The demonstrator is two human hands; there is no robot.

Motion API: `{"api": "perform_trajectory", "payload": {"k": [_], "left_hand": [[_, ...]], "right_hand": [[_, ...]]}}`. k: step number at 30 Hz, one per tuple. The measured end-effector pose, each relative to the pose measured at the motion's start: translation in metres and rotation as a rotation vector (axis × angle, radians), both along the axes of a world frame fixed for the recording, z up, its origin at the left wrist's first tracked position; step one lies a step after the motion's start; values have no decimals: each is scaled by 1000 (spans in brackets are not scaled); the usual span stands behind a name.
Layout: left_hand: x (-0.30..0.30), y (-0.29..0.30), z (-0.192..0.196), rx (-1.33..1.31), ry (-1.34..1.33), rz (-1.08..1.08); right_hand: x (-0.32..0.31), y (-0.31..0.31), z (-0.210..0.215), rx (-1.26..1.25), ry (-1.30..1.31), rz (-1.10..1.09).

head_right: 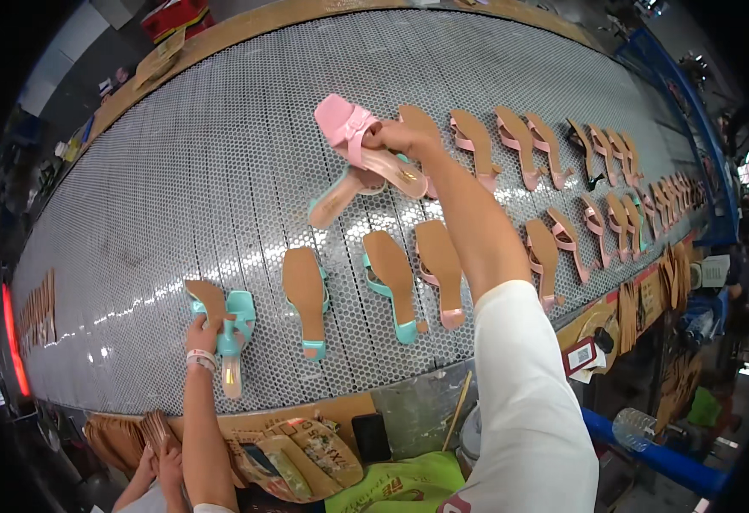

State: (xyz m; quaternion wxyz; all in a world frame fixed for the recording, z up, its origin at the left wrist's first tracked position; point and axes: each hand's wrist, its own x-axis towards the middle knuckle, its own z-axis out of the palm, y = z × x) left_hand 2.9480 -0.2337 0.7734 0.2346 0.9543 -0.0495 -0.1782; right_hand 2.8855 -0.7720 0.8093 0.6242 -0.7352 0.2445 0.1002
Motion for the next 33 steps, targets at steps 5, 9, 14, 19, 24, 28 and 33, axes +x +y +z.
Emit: {"api": "perform_trajectory", "payload": {"k": [5,9,14,19,24,28,33], "left_hand": [[17,-117,10,-1,-416,-157],[42,-226,-9,-529,-450,-614],[53,-314,-13,-364,567,-740],[29,-341,-15,-239,-310,-798],[13,-351,-65,-224,-726,-852],[14,-337,-101,-182,-505,-702],[17,-336,-94,-12,-174,-328]], "right_hand": [[12,-52,-82,43,49,-54],[43,-25,-64,274,-92,-9],[34,-34,-51,284,-122,-123],[8,-54,-47,-306,-188,-463],[-10,5,-93,-1038,-1,-203],[-38,48,-110,-973,155,-11],[-56,54,-95,-774,186,-25]]}}
